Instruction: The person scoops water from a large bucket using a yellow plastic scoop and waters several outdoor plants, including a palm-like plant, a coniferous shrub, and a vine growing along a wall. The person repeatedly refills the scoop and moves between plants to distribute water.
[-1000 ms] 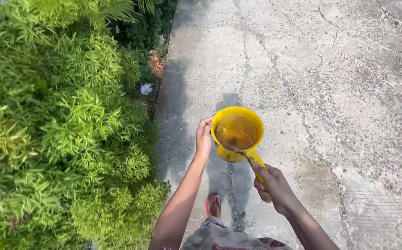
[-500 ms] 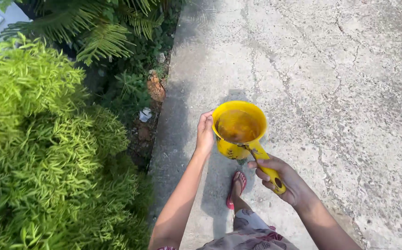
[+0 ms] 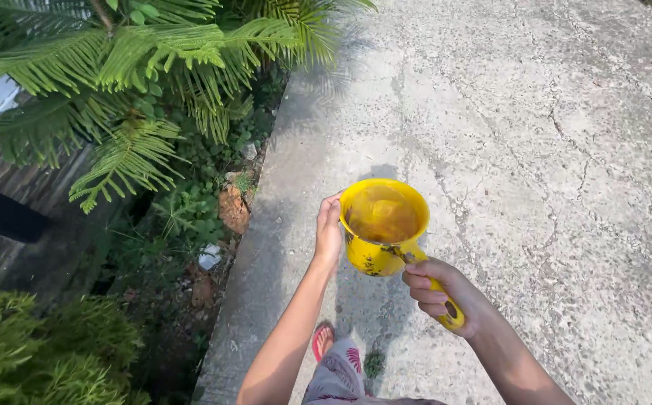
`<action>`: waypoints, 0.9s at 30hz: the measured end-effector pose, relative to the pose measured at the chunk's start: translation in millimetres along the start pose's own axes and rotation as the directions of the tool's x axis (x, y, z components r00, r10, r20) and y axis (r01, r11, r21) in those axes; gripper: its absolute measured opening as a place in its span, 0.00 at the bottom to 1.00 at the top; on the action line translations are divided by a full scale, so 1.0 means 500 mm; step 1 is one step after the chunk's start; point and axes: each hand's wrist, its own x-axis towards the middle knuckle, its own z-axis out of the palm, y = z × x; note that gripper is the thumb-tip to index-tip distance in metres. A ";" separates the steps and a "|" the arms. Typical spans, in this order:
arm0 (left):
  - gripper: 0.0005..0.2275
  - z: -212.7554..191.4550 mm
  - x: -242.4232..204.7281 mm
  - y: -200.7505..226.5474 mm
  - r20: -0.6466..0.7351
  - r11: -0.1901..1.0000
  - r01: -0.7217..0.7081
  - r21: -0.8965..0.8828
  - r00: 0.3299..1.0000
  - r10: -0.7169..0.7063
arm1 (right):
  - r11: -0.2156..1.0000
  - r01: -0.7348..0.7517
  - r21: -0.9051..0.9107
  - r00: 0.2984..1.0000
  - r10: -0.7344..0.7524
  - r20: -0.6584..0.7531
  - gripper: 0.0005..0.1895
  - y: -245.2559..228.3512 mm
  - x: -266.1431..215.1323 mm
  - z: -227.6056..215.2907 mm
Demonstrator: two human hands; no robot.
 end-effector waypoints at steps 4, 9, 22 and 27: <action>0.15 0.040 0.195 -0.013 0.005 1.000 -0.006 0.027 1.000 0.006 | 1.000 0.019 -0.021 0.999 -0.019 0.031 0.14 -0.153 0.112 0.011; 0.13 0.099 0.431 0.027 0.104 0.998 -0.054 -0.018 0.993 0.056 | 0.990 0.099 -0.103 0.980 -0.115 -0.161 0.07 -0.351 0.255 0.033; 0.13 0.292 1.052 -0.011 0.243 0.994 -0.089 0.071 0.968 0.069 | 0.976 0.197 -0.091 0.973 -0.206 -0.105 0.07 -0.866 0.569 0.013; 0.11 0.397 1.255 0.001 0.148 0.974 -0.181 0.137 0.976 0.161 | 0.982 0.165 -0.094 0.985 -0.169 -0.042 0.05 -1.090 0.708 -0.050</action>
